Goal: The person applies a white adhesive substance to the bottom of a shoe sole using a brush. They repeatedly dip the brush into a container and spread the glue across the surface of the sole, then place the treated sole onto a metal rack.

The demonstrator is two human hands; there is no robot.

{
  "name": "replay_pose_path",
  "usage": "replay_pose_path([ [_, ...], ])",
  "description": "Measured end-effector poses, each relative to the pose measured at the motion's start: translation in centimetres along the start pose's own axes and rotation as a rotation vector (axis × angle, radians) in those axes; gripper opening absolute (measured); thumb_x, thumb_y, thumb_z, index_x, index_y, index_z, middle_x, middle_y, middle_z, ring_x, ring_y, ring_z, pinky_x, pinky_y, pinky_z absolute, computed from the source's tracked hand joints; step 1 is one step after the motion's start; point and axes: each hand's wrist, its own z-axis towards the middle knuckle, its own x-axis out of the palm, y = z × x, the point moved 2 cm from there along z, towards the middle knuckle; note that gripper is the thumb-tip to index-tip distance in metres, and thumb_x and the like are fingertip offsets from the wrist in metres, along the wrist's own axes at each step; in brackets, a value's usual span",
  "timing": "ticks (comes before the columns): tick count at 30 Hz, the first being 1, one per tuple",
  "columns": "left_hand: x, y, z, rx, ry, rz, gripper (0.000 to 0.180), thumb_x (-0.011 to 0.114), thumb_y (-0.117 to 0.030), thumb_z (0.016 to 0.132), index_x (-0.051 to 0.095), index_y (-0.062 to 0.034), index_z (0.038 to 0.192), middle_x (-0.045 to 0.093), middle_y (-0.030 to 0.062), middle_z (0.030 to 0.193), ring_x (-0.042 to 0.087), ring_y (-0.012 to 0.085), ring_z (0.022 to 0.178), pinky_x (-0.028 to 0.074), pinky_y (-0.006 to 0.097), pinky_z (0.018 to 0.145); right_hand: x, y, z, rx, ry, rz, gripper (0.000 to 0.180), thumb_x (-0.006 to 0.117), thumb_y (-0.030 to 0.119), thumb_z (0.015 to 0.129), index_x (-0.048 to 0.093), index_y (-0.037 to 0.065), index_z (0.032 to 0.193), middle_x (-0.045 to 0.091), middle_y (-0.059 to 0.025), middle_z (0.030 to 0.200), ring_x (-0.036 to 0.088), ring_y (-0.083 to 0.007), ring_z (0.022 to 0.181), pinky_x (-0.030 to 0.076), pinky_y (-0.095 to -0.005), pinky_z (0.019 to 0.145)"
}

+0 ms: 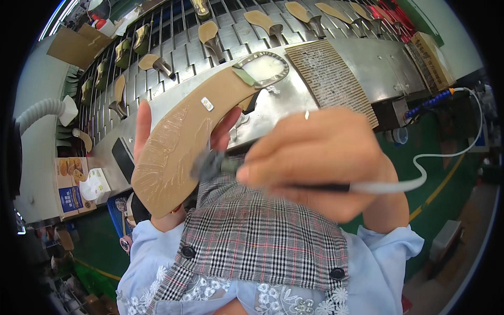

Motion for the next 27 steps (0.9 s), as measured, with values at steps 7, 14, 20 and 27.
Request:
replay_pose_path([
  [7, 0.2, 0.0, -0.7, 0.077, -0.194, 0.162, 0.091, 0.033, -0.068, 0.092, 0.020, 0.0021, 0.149, 0.027, 0.0251, 0.150, 0.025, 0.0406, 0.140, 0.024, 0.057, 0.113, -0.6, 0.8, -0.4, 0.025, -0.056, -0.097, 0.024, 0.072, 0.011, 0.066, 0.072, 0.001, 0.088, 0.070, -0.0196, 0.084, 0.067, -0.0270, 0.069, 0.052, -0.0321, 0.061],
  [14, -1.9, -1.5, -3.0, 0.035, -0.117, -0.011, 0.096, 0.033, -0.072, 0.090, 0.018, 0.0006, 0.150, 0.028, 0.0200, 0.152, 0.022, 0.0396, 0.142, 0.016, 0.053, 0.116, -1.4, 0.9, -1.0, 0.026, -0.148, -0.129, 0.024, 0.072, 0.011, 0.066, 0.071, -0.001, 0.087, 0.069, -0.0200, 0.083, 0.067, -0.0267, 0.069, 0.052, -0.0315, 0.061],
  [20, -0.3, -0.5, -2.3, 0.016, 0.011, -0.077, 0.097, 0.036, -0.074, 0.088, 0.015, -0.0037, 0.152, 0.017, 0.0216, 0.156, 0.010, 0.0391, 0.145, 0.019, 0.058, 0.113, -2.0, 0.1, -1.7, 0.081, -0.282, -0.054, 0.027, 0.073, 0.010, 0.064, 0.071, -0.002, 0.088, 0.069, -0.0209, 0.082, 0.067, -0.0278, 0.070, 0.054, -0.0322, 0.065],
  [27, 0.3, -0.7, -2.4, -0.002, -0.075, -0.081, 0.096, 0.036, -0.073, 0.088, 0.015, -0.0043, 0.152, 0.012, 0.0241, 0.156, 0.006, 0.0418, 0.145, 0.024, 0.064, 0.108, -3.3, 0.0, -2.3, 0.090, -0.255, 0.108, 0.027, 0.072, -0.002, 0.065, 0.070, -0.008, 0.092, 0.070, -0.0201, 0.090, 0.069, -0.0280, 0.078, 0.054, -0.0322, 0.071],
])
